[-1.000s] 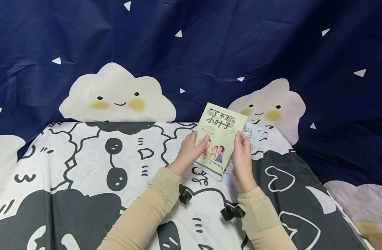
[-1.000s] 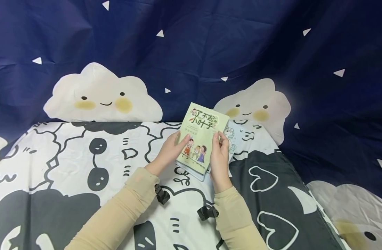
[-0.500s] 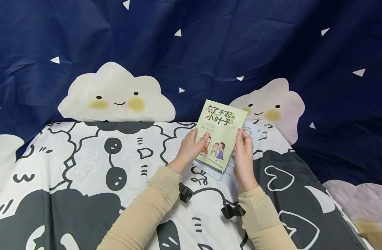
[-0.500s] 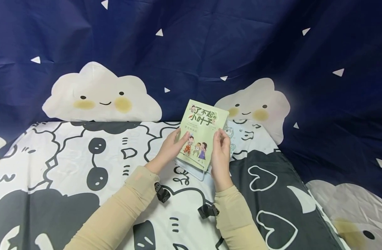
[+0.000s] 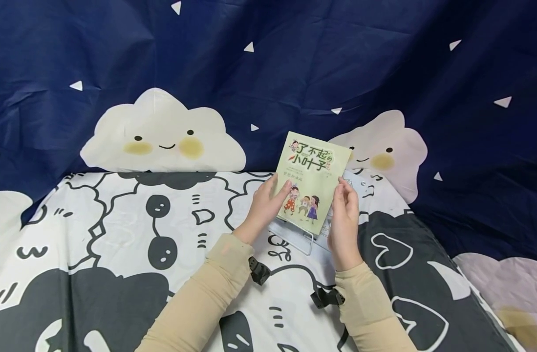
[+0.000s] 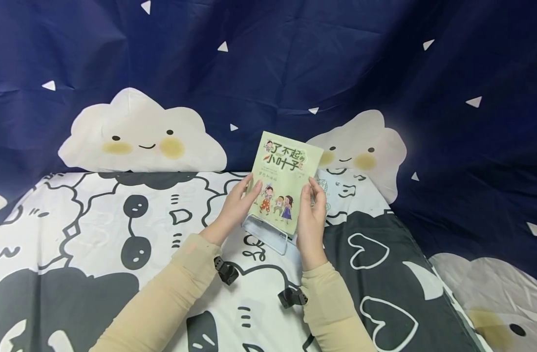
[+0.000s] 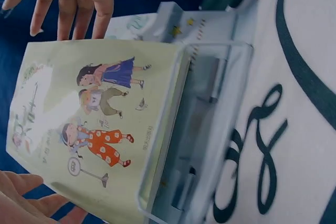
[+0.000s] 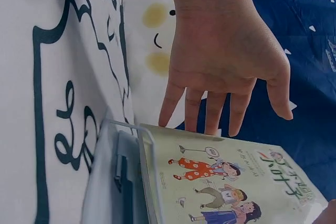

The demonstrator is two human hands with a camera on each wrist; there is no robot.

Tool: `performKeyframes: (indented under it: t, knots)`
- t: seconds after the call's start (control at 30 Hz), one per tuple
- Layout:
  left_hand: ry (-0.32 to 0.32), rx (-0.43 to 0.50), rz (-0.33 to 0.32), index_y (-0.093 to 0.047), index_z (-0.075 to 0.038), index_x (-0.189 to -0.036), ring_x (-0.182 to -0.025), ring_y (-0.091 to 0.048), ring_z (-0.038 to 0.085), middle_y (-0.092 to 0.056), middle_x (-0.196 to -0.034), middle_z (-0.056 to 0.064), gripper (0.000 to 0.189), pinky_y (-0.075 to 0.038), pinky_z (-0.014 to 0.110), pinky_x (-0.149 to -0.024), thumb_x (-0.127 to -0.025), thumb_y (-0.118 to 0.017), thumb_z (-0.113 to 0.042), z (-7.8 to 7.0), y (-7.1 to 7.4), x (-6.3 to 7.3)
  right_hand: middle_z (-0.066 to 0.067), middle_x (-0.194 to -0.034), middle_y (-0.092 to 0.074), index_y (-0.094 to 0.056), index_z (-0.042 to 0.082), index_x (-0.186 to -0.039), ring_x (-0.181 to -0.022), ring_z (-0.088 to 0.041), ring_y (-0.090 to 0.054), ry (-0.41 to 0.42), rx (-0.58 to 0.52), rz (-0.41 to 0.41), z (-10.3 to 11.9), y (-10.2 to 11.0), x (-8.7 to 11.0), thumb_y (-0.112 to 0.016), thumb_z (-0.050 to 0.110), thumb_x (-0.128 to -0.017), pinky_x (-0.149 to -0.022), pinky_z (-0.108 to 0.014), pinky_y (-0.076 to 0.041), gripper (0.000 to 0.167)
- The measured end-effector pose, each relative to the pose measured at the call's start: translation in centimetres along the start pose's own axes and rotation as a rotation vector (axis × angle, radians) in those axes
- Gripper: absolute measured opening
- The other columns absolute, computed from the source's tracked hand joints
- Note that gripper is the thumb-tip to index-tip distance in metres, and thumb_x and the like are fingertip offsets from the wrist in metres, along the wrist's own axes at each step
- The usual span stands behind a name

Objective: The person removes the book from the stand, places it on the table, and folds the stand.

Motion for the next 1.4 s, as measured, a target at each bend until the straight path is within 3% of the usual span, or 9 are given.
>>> performKeyframes:
  t: [0.17, 0.33, 0.57, 0.7, 0.9, 1.07, 1.23, 1.4]
  knots:
    - [-0.059, 0.034, -0.034, -0.032, -0.011, -0.155, -0.149, -0.025, 0.035, -0.031, -0.160, 0.014, 0.068, -0.021, 0.053, -0.122, -0.100, -0.049, -0.046, -1.3, 0.7, 0.4, -0.015, -0.153, -0.037, -0.038, 0.004, -0.146, -0.136, -0.023, -0.039, 0.061, 0.014, -0.021, 0.9, 0.0, 0.3, -0.039, 0.023, -0.107, -0.116, -0.038, -0.031, 0.043]
    - [-0.089, 0.071, -0.084, -0.031, -0.007, -0.155, -0.146, -0.027, 0.036, -0.034, -0.156, 0.017, 0.069, -0.024, 0.053, -0.120, -0.099, -0.051, -0.042, -2.2, 1.3, 0.8, -0.012, -0.157, -0.033, -0.039, 0.001, -0.145, -0.142, -0.021, -0.032, 0.116, 0.019, -0.036, 1.7, -0.1, 0.7, -0.041, 0.019, -0.107, -0.116, -0.035, -0.029, 0.043]
    - [-0.115, 0.177, -0.135, -0.024, 0.001, -0.155, -0.132, -0.032, 0.034, -0.038, -0.133, 0.020, 0.069, -0.030, 0.049, -0.113, -0.101, -0.052, -0.033, -2.6, 1.8, 1.2, -0.013, -0.154, -0.037, -0.040, -0.003, -0.143, -0.141, -0.020, -0.035, 0.193, -0.010, -0.036, 3.1, -0.6, 1.6, -0.042, 0.012, -0.105, -0.113, -0.023, -0.034, 0.041]
    - [-0.128, 0.209, -0.168, -0.032, 0.003, -0.152, -0.120, -0.043, 0.033, -0.040, -0.125, 0.020, 0.059, -0.039, 0.047, -0.107, -0.103, -0.050, -0.026, -2.4, 2.1, 1.4, -0.012, -0.153, -0.038, -0.041, -0.001, -0.144, -0.140, -0.021, -0.038, 0.218, 0.008, -0.022, 3.7, -1.0, 2.2, -0.043, 0.012, -0.105, -0.106, -0.019, -0.039, 0.040]
    - [-0.197, 0.220, -0.226, -0.050, -0.001, -0.143, -0.108, -0.056, 0.032, -0.046, -0.119, 0.020, 0.044, -0.054, 0.044, -0.091, -0.104, -0.049, -0.022, -2.7, 3.0, 1.8, -0.009, -0.159, -0.031, -0.042, -0.002, -0.142, -0.148, -0.019, -0.028, 0.221, 0.001, -0.023, 4.2, -1.1, 2.7, -0.043, 0.013, -0.106, -0.110, -0.017, -0.036, 0.039]
    - [-0.269, 0.186, -0.287, -0.060, -0.005, -0.137, -0.104, -0.062, 0.029, -0.060, -0.129, 0.015, 0.038, -0.059, 0.039, -0.083, -0.102, -0.054, -0.020, -2.8, 4.0, 2.1, -0.011, -0.158, -0.032, -0.041, -0.001, -0.143, -0.147, -0.019, -0.028, 0.217, -0.033, -0.042, 4.8, -1.1, 3.1, -0.043, 0.012, -0.105, -0.112, -0.020, -0.035, 0.040]
    - [-0.329, 0.213, -0.281, -0.065, -0.011, -0.132, -0.105, -0.067, 0.024, -0.068, -0.128, 0.009, 0.034, -0.060, 0.027, -0.073, -0.099, -0.061, -0.018, -3.0, 4.3, 2.6, -0.013, -0.155, -0.033, -0.041, -0.002, -0.143, -0.143, -0.019, -0.031, 0.230, -0.052, -0.085, 5.5, -0.7, 3.3, -0.040, 0.011, -0.106, -0.115, -0.023, -0.031, 0.039]
    - [-0.355, 0.344, -0.235, -0.067, -0.011, -0.129, -0.095, -0.070, 0.016, -0.070, -0.124, 0.009, 0.035, -0.057, 0.020, -0.072, -0.095, -0.068, -0.016, -2.8, 4.5, 3.0, -0.013, -0.151, -0.036, -0.040, 0.001, -0.144, -0.138, -0.019, -0.034, 0.228, -0.051, -0.097, 5.8, -0.6, 3.3, -0.039, 0.014, -0.106, -0.112, -0.026, -0.032, 0.040]
Point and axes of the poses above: each hand's wrist, its own x-axis away from the middle knuckle, its own y-axis out of the back of the hand, z = x × y, the point moved 7 cm from there along -x, towards the middle knuckle
